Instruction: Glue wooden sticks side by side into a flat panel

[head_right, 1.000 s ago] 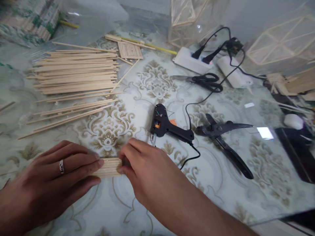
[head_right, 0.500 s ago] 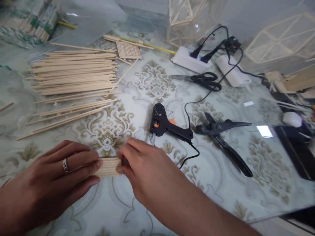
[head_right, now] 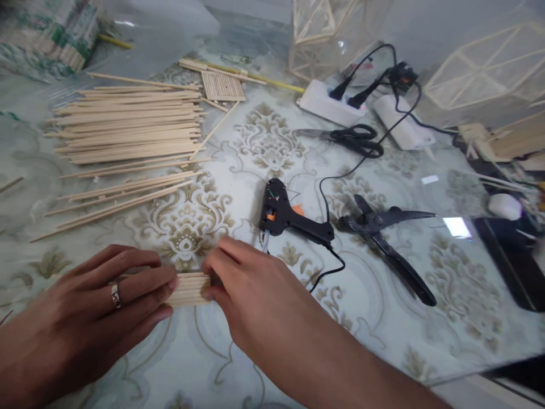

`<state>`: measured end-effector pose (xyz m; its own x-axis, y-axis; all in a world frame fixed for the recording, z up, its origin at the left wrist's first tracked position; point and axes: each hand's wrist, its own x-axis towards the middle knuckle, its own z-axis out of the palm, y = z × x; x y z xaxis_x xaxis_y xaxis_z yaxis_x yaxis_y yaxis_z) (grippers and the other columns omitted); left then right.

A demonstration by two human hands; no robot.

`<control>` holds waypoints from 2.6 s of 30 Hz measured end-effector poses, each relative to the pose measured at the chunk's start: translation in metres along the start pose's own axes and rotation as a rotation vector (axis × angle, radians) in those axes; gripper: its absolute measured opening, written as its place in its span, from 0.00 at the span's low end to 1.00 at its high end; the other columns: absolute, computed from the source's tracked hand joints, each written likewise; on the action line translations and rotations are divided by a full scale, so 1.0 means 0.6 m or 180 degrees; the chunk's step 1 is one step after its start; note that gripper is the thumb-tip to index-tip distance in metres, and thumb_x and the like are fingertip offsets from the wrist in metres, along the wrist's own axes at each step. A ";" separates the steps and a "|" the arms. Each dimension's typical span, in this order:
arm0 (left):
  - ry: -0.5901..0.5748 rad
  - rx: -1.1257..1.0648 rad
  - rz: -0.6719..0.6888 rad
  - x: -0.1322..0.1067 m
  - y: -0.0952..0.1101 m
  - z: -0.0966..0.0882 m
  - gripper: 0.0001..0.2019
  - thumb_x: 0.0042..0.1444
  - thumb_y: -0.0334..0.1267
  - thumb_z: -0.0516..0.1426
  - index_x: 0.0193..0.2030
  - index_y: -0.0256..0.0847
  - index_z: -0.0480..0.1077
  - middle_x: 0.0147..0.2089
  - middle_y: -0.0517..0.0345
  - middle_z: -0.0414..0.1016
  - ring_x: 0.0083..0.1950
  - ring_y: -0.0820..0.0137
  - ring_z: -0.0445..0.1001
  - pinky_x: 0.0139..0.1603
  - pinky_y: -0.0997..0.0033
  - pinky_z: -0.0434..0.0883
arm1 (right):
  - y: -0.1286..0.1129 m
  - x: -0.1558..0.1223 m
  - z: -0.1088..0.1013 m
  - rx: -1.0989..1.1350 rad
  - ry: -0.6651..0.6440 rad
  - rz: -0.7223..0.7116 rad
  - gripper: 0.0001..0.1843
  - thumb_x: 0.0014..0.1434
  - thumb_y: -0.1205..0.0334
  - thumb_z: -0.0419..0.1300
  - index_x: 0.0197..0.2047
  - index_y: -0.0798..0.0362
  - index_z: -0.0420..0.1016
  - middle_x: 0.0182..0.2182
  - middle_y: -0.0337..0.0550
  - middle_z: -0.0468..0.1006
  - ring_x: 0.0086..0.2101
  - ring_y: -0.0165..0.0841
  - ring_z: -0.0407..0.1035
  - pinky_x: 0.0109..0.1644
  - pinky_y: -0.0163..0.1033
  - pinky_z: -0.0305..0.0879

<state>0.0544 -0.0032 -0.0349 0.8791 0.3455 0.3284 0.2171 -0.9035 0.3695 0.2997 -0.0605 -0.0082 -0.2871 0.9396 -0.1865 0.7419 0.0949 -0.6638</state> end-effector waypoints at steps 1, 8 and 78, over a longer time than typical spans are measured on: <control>0.0010 0.0011 0.0019 0.000 0.000 0.000 0.06 0.75 0.29 0.56 0.48 0.39 0.75 0.47 0.58 0.81 0.53 0.63 0.77 0.53 0.58 0.71 | -0.001 0.000 0.000 0.0010 0.0007 0.0015 0.12 0.64 0.79 0.67 0.38 0.51 0.75 0.37 0.33 0.76 0.35 0.28 0.73 0.39 0.36 0.65; 0.0025 0.0095 0.0122 -0.001 0.001 -0.005 0.07 0.74 0.26 0.56 0.47 0.38 0.75 0.52 0.58 0.81 0.55 0.59 0.76 0.55 0.54 0.70 | -0.001 -0.002 0.000 0.0120 -0.0019 0.0091 0.14 0.66 0.76 0.67 0.34 0.51 0.72 0.34 0.32 0.75 0.34 0.28 0.73 0.38 0.36 0.64; 0.0118 -0.0324 -0.0002 0.005 0.008 0.001 0.10 0.74 0.25 0.53 0.46 0.35 0.76 0.50 0.51 0.83 0.52 0.67 0.82 0.58 0.69 0.82 | 0.000 0.005 0.000 0.0152 0.0180 -0.0080 0.19 0.63 0.82 0.64 0.26 0.53 0.69 0.26 0.31 0.72 0.27 0.25 0.68 0.33 0.33 0.59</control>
<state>0.0584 -0.0067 -0.0328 0.8623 0.3569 0.3593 0.1718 -0.8735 0.4555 0.2985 -0.0576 -0.0088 -0.2695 0.9543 -0.1289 0.7048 0.1042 -0.7018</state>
